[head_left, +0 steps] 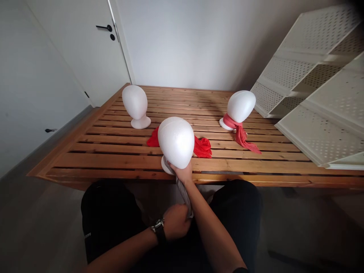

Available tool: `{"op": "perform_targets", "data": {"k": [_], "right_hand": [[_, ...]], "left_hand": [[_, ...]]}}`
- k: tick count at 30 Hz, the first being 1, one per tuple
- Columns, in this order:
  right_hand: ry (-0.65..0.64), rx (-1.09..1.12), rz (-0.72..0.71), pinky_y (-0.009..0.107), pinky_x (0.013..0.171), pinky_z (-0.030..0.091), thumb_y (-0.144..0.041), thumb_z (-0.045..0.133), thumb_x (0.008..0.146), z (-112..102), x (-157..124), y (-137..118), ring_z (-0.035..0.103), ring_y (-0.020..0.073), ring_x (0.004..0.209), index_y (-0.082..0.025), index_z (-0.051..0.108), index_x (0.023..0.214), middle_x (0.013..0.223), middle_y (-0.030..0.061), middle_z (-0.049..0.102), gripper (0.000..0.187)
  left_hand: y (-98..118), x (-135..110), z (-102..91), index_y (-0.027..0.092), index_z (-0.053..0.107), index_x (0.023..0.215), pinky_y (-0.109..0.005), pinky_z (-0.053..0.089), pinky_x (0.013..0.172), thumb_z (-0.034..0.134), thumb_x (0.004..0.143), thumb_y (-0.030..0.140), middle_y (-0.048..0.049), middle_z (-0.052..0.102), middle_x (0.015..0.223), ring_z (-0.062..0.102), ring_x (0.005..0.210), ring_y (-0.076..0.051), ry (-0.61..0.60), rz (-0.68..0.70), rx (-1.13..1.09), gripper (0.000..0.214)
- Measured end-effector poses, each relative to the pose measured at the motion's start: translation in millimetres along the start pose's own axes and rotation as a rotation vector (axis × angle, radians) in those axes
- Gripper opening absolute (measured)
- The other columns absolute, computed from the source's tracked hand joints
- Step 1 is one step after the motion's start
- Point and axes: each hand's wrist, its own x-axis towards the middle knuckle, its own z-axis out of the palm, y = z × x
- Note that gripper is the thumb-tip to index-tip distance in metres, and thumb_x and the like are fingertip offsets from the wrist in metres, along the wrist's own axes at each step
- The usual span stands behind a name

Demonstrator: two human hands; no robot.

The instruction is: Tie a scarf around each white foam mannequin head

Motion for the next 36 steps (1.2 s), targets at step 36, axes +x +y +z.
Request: {"op": "perform_targets", "data": {"k": [36], "right_hand": [[0.279, -0.086, -0.108, 0.05, 0.13, 0.038, -0.044, 0.099, 0.054, -366.6, 254.2, 71.2, 0.062, 0.0326, 0.136, -0.017, 0.071, 0.135, 0.14, 0.0113, 0.072, 0.09]], "left_hand": [[65.7, 335.3, -217.2, 0.021, 0.076, 0.12, -0.033, 0.053, 0.095, 0.067, 0.094, 0.032, -0.0075, 0.079, 0.122, 0.073, 0.11, -0.025, 0.445, 0.309, 0.086, 0.029]]}}
